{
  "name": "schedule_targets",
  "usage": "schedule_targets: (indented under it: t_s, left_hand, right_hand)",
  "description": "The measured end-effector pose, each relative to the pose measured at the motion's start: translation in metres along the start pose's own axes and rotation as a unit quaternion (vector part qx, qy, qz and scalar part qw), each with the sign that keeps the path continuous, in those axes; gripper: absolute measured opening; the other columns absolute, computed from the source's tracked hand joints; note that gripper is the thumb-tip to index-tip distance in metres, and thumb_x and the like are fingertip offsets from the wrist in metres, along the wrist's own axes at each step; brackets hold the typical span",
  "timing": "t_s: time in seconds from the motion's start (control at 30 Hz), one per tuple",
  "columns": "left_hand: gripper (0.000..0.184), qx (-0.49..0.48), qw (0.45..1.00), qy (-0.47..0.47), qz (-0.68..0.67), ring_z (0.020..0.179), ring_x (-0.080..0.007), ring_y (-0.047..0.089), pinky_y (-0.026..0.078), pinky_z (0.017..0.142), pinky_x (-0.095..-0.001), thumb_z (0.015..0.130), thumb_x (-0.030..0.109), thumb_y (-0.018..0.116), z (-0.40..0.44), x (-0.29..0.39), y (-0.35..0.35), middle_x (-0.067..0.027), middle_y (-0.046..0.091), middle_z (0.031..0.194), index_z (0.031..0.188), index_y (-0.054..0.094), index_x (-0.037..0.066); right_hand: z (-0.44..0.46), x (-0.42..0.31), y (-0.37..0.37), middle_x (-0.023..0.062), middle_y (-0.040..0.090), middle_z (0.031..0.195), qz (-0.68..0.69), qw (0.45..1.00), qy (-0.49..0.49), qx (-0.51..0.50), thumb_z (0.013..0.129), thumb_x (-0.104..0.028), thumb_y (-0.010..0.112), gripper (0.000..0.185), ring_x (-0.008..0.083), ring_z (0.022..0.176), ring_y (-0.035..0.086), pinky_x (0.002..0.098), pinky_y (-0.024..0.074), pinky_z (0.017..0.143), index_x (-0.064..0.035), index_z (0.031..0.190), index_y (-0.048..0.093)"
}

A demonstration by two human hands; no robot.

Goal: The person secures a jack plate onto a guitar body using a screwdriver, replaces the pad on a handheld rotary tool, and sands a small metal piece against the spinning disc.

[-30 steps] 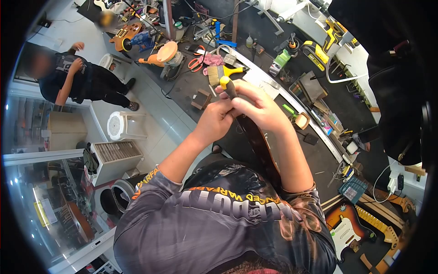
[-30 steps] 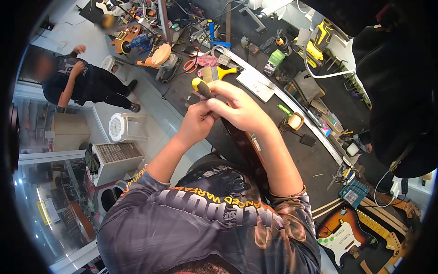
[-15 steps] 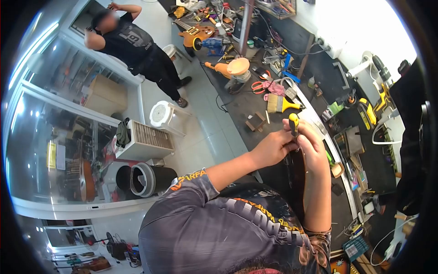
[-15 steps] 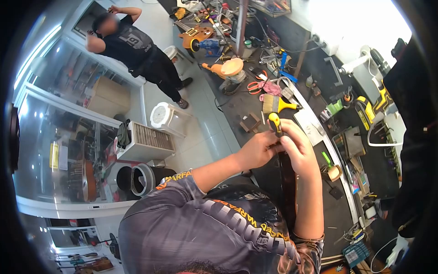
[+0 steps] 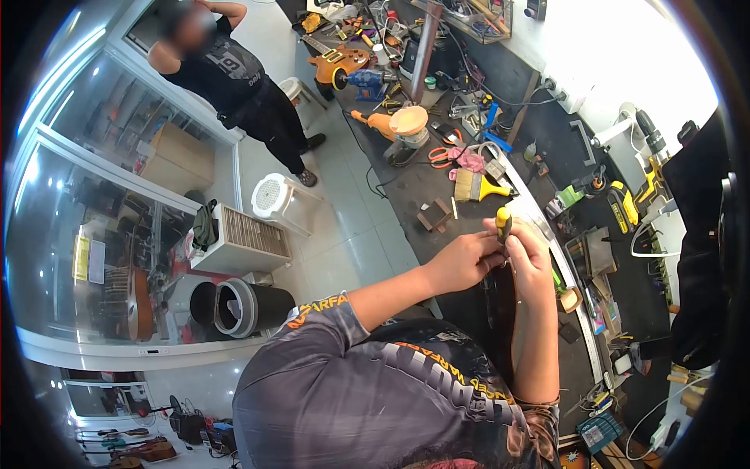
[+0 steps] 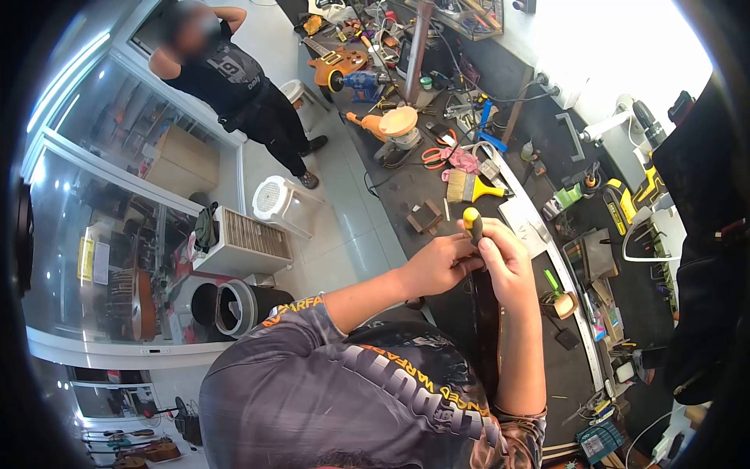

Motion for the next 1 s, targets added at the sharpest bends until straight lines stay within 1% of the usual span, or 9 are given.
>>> schedule_targets:
  t_s: [0.2, 0.3, 0.5, 0.6, 0.67, 0.77, 0.8, 0.93, 1.0]
  left_hand:
    - [0.028, 0.010, 1.000, -0.009, 0.015, 0.110, -0.0434, 0.076, 0.061, 0.093, -0.0496, 0.100, 0.000, 0.074, -0.004, -0.004, 0.002, -0.0200, 0.075, 0.118, 0.127, 0.068, -0.001]
    - [0.028, 0.018, 1.000, -0.004, -0.005, 0.107, -0.0435, 0.075, 0.061, 0.091, -0.0497, 0.099, 0.000, 0.074, -0.003, -0.002, 0.002, -0.0198, 0.075, 0.115, 0.126, 0.068, -0.001]
    - [0.026, -0.001, 0.999, -0.004, 0.046, 0.106, -0.0450, 0.074, 0.060, 0.091, -0.0503, 0.100, 0.001, 0.075, -0.008, -0.010, 0.006, -0.0202, 0.075, 0.111, 0.124, 0.068, -0.001]
    - [0.023, 0.019, 0.999, 0.008, 0.045, 0.105, -0.0451, 0.074, 0.060, 0.091, -0.0506, 0.099, 0.001, 0.075, -0.007, -0.006, 0.007, -0.0205, 0.074, 0.109, 0.121, 0.068, -0.001]
    - [0.022, 0.038, 0.999, 0.018, 0.020, 0.103, -0.0451, 0.074, 0.060, 0.089, -0.0506, 0.098, 0.001, 0.074, -0.003, 0.006, 0.004, -0.0204, 0.073, 0.107, 0.119, 0.068, -0.002]
    - [0.023, 0.027, 0.999, 0.016, 0.021, 0.104, -0.0503, 0.072, 0.059, 0.089, -0.0561, 0.096, -0.001, 0.073, -0.002, 0.007, 0.003, -0.0244, 0.073, 0.107, 0.117, 0.065, 0.000]
    - [0.021, 0.021, 0.999, 0.012, 0.033, 0.104, -0.0498, 0.072, 0.059, 0.089, -0.0553, 0.096, -0.001, 0.072, -0.002, 0.005, 0.003, -0.0245, 0.073, 0.108, 0.116, 0.066, 0.000]
    - [0.019, 0.002, 1.000, -0.014, 0.023, 0.103, -0.0467, 0.075, 0.061, 0.094, -0.0505, 0.095, -0.004, 0.068, 0.000, 0.007, -0.006, -0.0243, 0.076, 0.111, 0.114, 0.071, -0.002]
    - [0.022, 0.067, 0.996, 0.002, 0.052, 0.100, -0.0356, 0.079, 0.063, 0.093, -0.0442, 0.097, -0.005, 0.065, 0.004, 0.000, -0.020, -0.0204, 0.078, 0.107, 0.118, 0.072, -0.003]
  right_hand:
    - [-0.008, 0.028, -0.002, 0.0087, 0.068, 0.137, 0.018, 1.000, -0.010, 0.019, 0.102, -0.006, 0.079, 0.047, 0.0220, 0.131, 0.067, 0.0411, 0.0492, 0.119, -0.0021, 0.144, 0.059]
    - [-0.003, 0.017, -0.004, 0.0135, 0.067, 0.149, -0.025, 0.998, -0.057, -0.011, 0.104, -0.009, 0.078, 0.053, 0.0266, 0.138, 0.065, 0.0431, 0.0477, 0.122, 0.0007, 0.152, 0.059]
    - [-0.007, 0.033, -0.004, 0.0093, 0.062, 0.139, 0.025, 0.997, -0.051, 0.048, 0.102, -0.006, 0.079, 0.036, 0.0210, 0.129, 0.064, 0.0396, 0.0503, 0.116, -0.0009, 0.136, 0.066]
    - [-0.011, 0.025, -0.001, 0.0102, 0.063, 0.138, 0.013, 0.999, -0.020, 0.047, 0.102, -0.004, 0.078, 0.034, 0.0202, 0.130, 0.064, 0.0393, 0.0498, 0.116, -0.0003, 0.134, 0.067]
    - [-0.007, 0.023, -0.010, 0.0093, 0.065, 0.134, -0.074, 0.993, -0.091, 0.006, 0.104, -0.003, 0.074, 0.037, 0.0207, 0.125, 0.067, 0.0388, 0.0522, 0.113, 0.0001, 0.139, 0.065]
    - [-0.006, 0.021, -0.008, 0.0096, 0.064, 0.135, -0.022, 0.999, -0.043, 0.010, 0.102, -0.002, 0.076, 0.032, 0.0202, 0.125, 0.067, 0.0384, 0.0523, 0.114, 0.0002, 0.133, 0.066]
    - [-0.011, 0.021, -0.007, 0.0100, 0.062, 0.136, 0.023, 0.999, 0.001, 0.026, 0.101, -0.001, 0.078, 0.029, 0.0198, 0.126, 0.066, 0.0384, 0.0517, 0.115, 0.0002, 0.128, 0.067]
    - [-0.008, 0.028, -0.006, 0.0072, 0.061, 0.131, 0.035, 0.998, -0.027, 0.055, 0.097, -0.003, 0.085, 0.035, 0.0182, 0.124, 0.064, 0.0371, 0.0505, 0.115, -0.0047, 0.119, 0.058]
    - [-0.008, 0.026, -0.004, 0.0055, 0.061, 0.128, 0.028, 0.997, -0.026, 0.061, 0.096, -0.005, 0.088, 0.038, 0.0168, 0.123, 0.061, 0.0367, 0.0489, 0.117, -0.0063, 0.118, 0.058]
Point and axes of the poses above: each hand's wrist, its own z-axis towards the middle knuckle, its own y-axis out of the palm, x = y × z, the point moved 4 cm from there along z, towards the middle knuckle
